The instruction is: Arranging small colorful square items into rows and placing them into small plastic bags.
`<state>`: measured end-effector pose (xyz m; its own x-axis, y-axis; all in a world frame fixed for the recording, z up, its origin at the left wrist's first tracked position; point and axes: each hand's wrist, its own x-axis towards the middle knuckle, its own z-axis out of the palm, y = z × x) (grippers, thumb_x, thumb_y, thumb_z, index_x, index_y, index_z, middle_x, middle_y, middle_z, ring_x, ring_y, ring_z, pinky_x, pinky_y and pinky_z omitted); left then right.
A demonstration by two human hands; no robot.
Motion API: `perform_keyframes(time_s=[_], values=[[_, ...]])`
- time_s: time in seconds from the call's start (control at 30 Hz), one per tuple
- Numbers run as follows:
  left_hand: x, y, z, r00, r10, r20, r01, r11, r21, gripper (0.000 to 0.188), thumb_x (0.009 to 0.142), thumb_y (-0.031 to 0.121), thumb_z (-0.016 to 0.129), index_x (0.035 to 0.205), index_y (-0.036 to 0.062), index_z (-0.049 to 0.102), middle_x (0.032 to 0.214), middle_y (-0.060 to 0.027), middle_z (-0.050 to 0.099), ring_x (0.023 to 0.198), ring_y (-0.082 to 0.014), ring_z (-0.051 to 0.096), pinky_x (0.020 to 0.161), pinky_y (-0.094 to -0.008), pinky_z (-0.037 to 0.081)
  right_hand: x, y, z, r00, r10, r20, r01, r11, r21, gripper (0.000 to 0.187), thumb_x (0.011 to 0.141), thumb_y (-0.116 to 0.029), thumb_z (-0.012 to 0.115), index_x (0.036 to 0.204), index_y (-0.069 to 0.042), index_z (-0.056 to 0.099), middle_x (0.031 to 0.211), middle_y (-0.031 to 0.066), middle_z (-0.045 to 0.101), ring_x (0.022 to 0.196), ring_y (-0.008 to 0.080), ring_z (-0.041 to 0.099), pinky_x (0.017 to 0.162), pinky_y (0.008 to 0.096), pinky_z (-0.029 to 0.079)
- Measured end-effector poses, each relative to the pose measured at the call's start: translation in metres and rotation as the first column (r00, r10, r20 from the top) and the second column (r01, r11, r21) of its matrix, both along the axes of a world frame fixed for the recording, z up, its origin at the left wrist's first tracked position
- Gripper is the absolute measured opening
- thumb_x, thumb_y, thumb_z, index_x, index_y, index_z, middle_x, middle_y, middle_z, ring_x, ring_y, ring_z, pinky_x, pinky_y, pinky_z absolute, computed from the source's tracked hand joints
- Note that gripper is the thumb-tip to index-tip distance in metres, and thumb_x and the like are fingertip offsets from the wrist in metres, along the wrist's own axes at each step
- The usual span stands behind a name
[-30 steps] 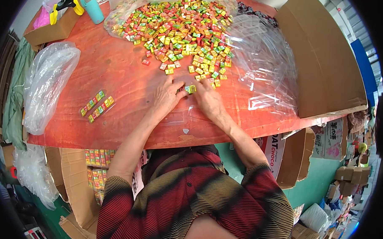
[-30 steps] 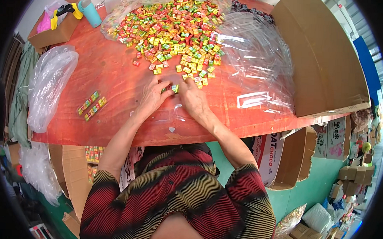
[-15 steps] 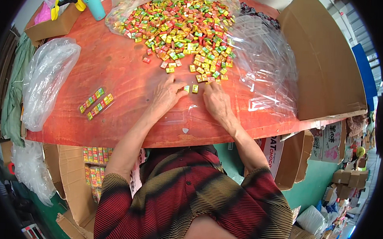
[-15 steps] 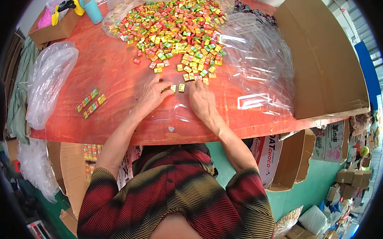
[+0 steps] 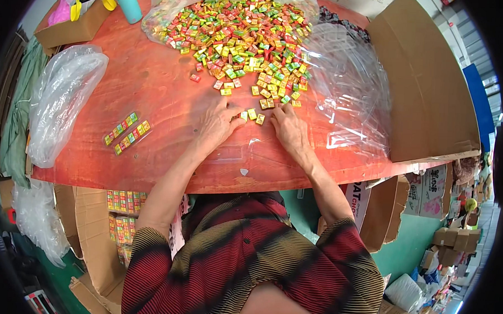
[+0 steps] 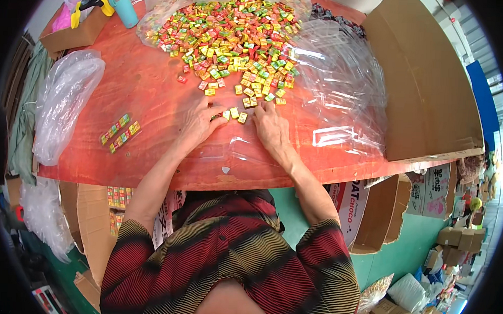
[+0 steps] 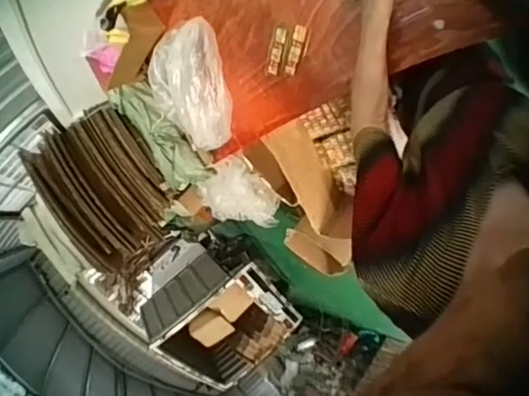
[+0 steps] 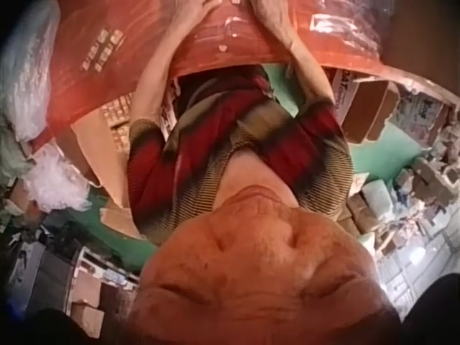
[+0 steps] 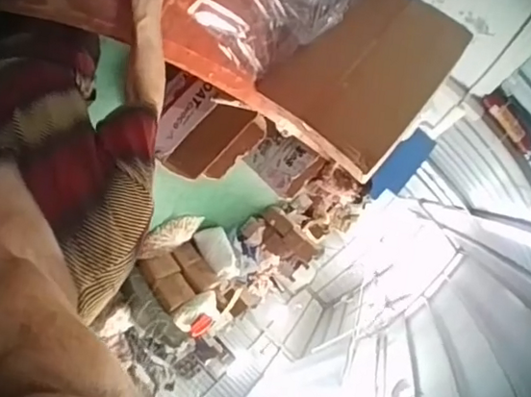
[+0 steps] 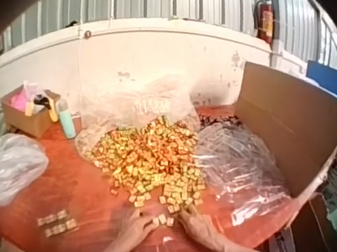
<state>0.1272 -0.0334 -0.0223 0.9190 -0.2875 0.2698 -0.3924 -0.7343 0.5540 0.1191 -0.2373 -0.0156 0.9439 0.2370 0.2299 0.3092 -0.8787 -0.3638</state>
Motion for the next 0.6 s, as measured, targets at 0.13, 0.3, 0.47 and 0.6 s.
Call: perform_keyframes(time_s=[0.13,0.3,0.47,0.6], values=[[0.004,0.002,-0.002,0.999,-0.035,0.010,0.035,0.999,-0.015,0.028,0.070,0.025,0.067,0.095,0.0122,0.065,0.095,-0.0114,0.052,0.091,-0.0289,0.052,0.077,-0.0391,0.043,-0.012,-0.004,-0.002,0.997,0.061,-0.042,-0.059,0.997,0.046,0.019,0.076,-0.007,0.058,0.095,-0.006,0.053,0.098,0.0156,0.051,0.081,0.0347,0.056,0.063,0.0418,0.047],[0.012,0.008,-0.002,0.996,-0.091,0.024,0.090,0.996,0.019,0.027,0.071,0.026,0.066,0.095,0.0120,0.065,0.093,-0.0109,0.052,0.089,-0.0284,0.052,0.076,-0.0388,0.043,-0.009,0.010,0.006,0.978,0.154,-0.143,-0.108,0.952,0.285,0.035,0.074,-0.004,0.059,0.108,-0.006,0.050,0.103,0.0176,0.048,0.087,0.0367,0.054,0.071,0.0412,0.046],[0.014,0.003,0.001,0.994,-0.107,0.026,0.106,0.994,0.032,0.027,0.071,0.026,0.066,0.094,0.0110,0.064,0.091,-0.0103,0.052,0.088,-0.0277,0.053,0.075,-0.0384,0.043,0.003,0.013,0.009,0.960,0.208,-0.188,-0.165,0.961,0.221,0.047,0.074,-0.007,0.062,0.118,-0.005,0.046,0.105,0.0182,0.048,0.092,0.0368,0.052,0.077,0.0398,0.045],[0.011,0.005,-0.003,0.992,-0.120,0.040,0.119,0.992,0.033,0.027,0.071,0.025,0.066,0.094,0.0103,0.064,0.090,-0.0103,0.051,0.088,-0.0279,0.052,0.074,-0.0383,0.043,0.008,0.017,0.004,0.953,0.274,-0.131,-0.248,0.952,0.180,0.044,0.074,-0.010,0.063,0.115,-0.004,0.047,0.103,0.0176,0.048,0.091,0.0366,0.053,0.076,0.0399,0.045]])
